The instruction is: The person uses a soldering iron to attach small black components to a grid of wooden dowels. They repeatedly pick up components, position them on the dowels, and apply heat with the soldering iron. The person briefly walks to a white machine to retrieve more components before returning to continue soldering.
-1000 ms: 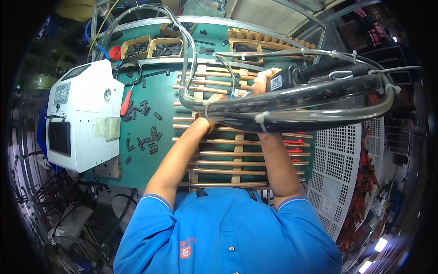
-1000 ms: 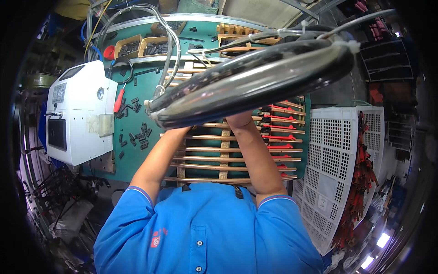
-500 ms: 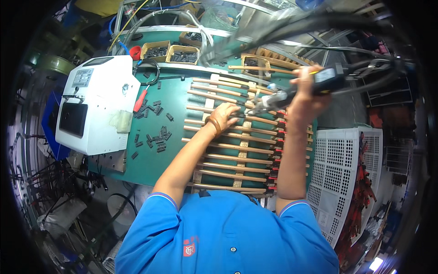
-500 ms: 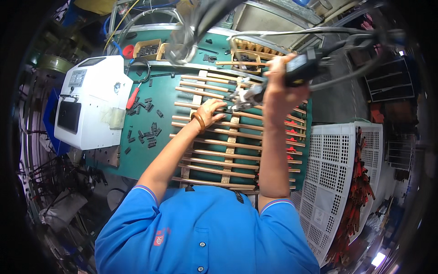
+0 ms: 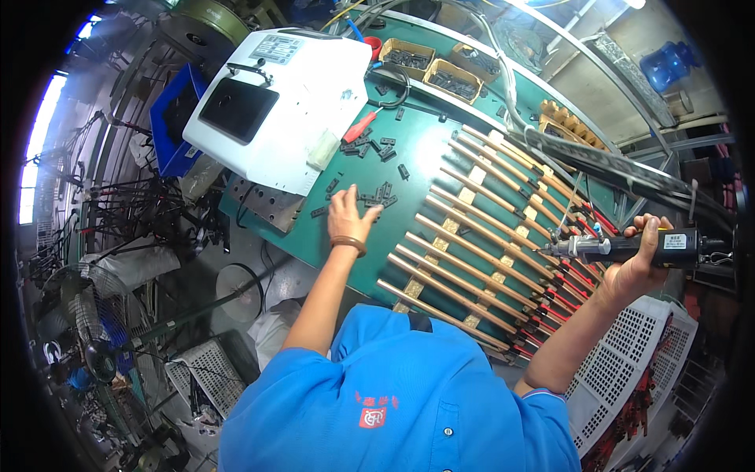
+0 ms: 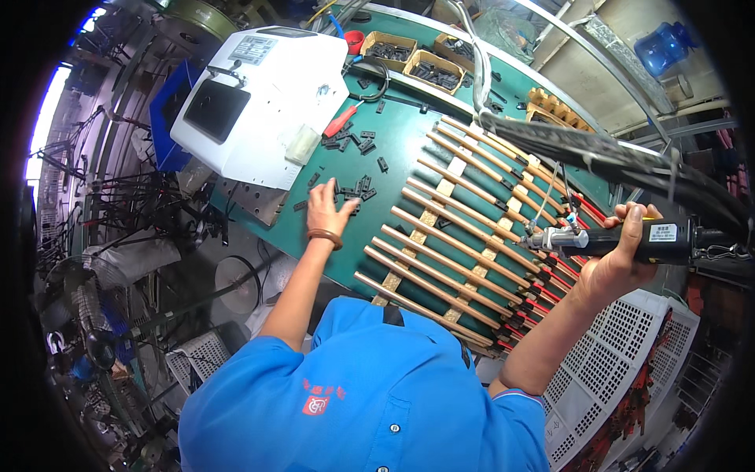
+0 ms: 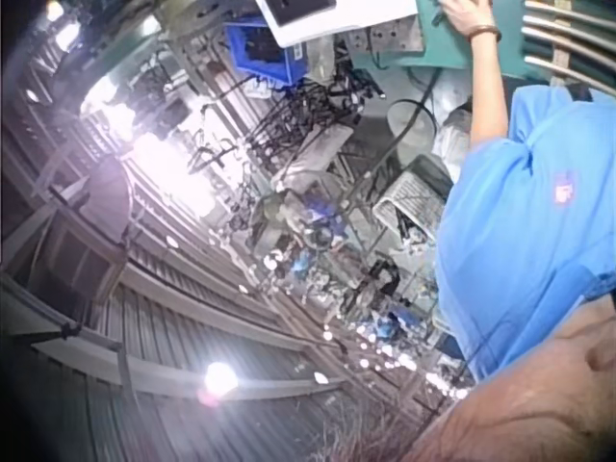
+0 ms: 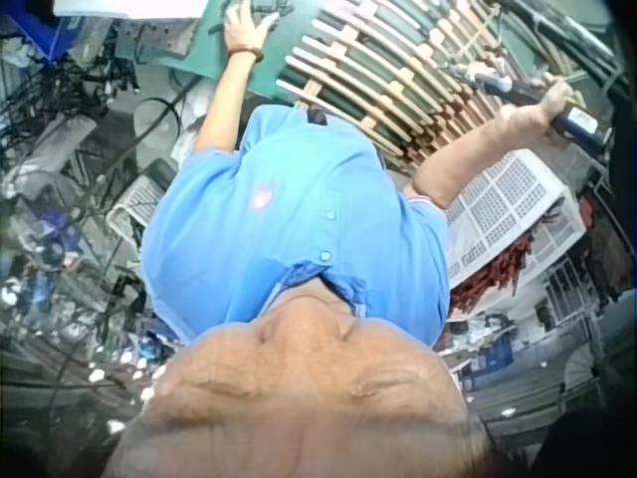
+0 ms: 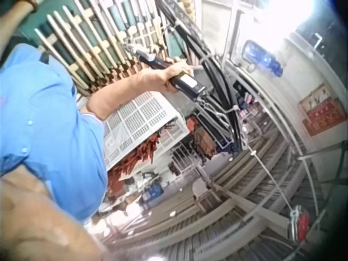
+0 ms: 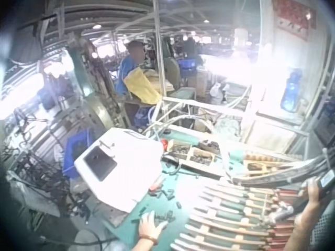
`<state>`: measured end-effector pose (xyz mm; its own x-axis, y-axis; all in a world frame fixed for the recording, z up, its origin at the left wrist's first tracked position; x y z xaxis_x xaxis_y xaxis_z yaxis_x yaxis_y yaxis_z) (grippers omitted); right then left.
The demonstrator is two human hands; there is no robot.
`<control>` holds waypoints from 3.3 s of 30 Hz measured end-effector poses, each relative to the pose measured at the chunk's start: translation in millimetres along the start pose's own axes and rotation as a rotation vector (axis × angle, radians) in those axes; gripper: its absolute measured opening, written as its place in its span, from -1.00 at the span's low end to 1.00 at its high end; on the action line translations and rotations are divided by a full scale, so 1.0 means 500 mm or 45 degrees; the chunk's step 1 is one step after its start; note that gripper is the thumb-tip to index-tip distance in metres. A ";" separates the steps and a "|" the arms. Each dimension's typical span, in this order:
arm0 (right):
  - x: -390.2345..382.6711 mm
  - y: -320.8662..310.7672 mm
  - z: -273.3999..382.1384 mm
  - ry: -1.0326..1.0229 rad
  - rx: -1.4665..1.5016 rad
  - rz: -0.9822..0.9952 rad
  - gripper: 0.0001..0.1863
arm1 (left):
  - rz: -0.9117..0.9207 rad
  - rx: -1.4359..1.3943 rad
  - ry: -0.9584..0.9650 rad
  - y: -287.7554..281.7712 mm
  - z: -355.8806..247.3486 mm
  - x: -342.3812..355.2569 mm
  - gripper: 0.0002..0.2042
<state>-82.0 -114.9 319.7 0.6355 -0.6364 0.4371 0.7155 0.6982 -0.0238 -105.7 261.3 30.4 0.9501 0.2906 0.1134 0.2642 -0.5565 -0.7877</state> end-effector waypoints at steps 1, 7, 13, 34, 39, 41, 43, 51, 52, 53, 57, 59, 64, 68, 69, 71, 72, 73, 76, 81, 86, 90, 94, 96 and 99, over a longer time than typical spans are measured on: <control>-0.009 0.002 0.002 -0.006 -0.013 -0.008 -0.80 | 0.064 0.063 -0.025 0.010 -0.024 -0.003 -0.26; -0.020 -0.003 0.008 0.054 0.074 0.003 -0.78 | 0.010 0.244 0.218 0.079 -0.015 0.009 -0.48; -0.037 -0.022 0.010 0.046 0.105 -0.033 -0.69 | 0.000 0.362 0.469 0.101 0.024 0.034 -0.62; -0.047 -0.020 0.008 0.114 0.120 -0.060 -0.74 | 0.402 -2.310 -0.986 -0.023 -0.046 0.045 -0.75; -0.058 -0.020 0.019 0.068 0.134 -0.025 -0.73 | 1.223 -2.770 -1.156 0.013 -0.162 -0.036 -0.72; -0.058 -0.014 0.025 0.061 0.138 -0.028 -0.72 | 1.314 -2.776 -1.150 0.034 -0.195 -0.040 -0.71; -0.054 -0.024 0.022 0.071 0.132 0.003 -0.73 | 1.390 -2.730 -1.146 0.053 -0.228 -0.049 -0.71; -0.009 -0.024 -0.010 0.034 0.158 -0.003 -0.70 | 1.528 -2.604 -1.329 0.108 -0.328 -0.052 -0.66; -0.006 -0.026 -0.012 0.028 0.140 -0.002 -0.70 | 1.547 -2.592 -1.257 0.113 -0.339 -0.053 -0.64; 0.000 -0.024 -0.015 0.020 0.127 0.007 -0.70 | 1.556 -2.586 -1.179 0.117 -0.348 -0.050 -0.62; 0.025 -0.029 -0.034 -0.013 0.103 0.024 -0.72 | 1.629 -2.527 -1.069 0.141 -0.378 -0.042 -0.59; 0.028 -0.030 -0.043 0.015 0.105 0.012 -0.72 | 1.558 -2.304 -1.085 0.143 -0.397 -0.034 -0.65; 0.039 -0.011 -0.052 -0.062 0.181 0.023 -0.73 | 1.534 -2.006 -0.914 0.189 -0.397 -0.012 -0.75; 0.030 -0.008 -0.079 -0.089 0.181 -0.041 -0.76 | 1.566 -2.114 -0.994 0.202 -0.417 0.003 -0.67; 0.030 -0.006 -0.087 -0.110 0.163 -0.086 -0.78 | 1.590 -2.150 -1.010 0.200 -0.423 0.003 -0.64; 0.027 -0.002 -0.089 -0.118 0.256 -0.075 -0.75 | 1.611 -2.134 -1.024 0.193 -0.427 0.001 -0.58; 0.022 -0.005 -0.086 -0.117 0.289 -0.011 -0.75 | 1.626 -2.148 -1.034 0.190 -0.425 -0.002 -0.58; 0.023 -0.006 -0.090 -0.117 0.284 0.005 -0.74 | 1.641 -2.162 -1.045 0.187 -0.422 -0.004 -0.58; 0.024 -0.008 -0.098 -0.102 0.244 -0.028 -0.74 | 1.653 -2.199 -1.041 0.197 -0.403 -0.017 -0.66; 0.017 0.000 -0.080 -0.028 0.227 -0.075 -0.76 | 1.520 -1.954 -1.001 0.186 -0.400 -0.013 -0.78; -0.006 0.008 -0.071 0.016 0.231 -0.113 -0.76 | 1.037 -1.169 0.124 0.237 -0.404 -0.023 -0.85; -0.024 0.008 -0.071 0.009 0.163 -0.120 -0.78 | 0.831 -0.787 0.749 0.240 -0.430 -0.029 -0.84; -0.039 0.006 -0.085 -0.021 0.117 -0.100 -0.71 | 0.800 -0.753 0.831 0.250 -0.429 -0.033 -0.83; -0.051 -0.002 -0.103 -0.052 0.112 -0.066 -0.68 | 0.820 -0.817 0.820 0.257 -0.421 -0.031 -0.81; -0.062 -0.001 -0.113 -0.064 0.113 -0.050 -0.68 | 0.843 -0.844 0.881 0.259 -0.414 -0.026 -0.81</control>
<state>-85.9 -114.1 255.3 0.5905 -0.6480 0.4810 0.7096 0.7008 0.0729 -49.4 24.6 52.3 0.7682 -0.5825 0.2657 -0.4772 -0.7976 -0.3690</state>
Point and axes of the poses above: each hand's wrist, its own x-axis towards the middle knuckle, its own y-axis out of the palm, z = x × y, the point moved 1 cm from there along x, towards the middle knuckle, and after that the axes turned 11 degrees about -x, right-handed, at the moved point
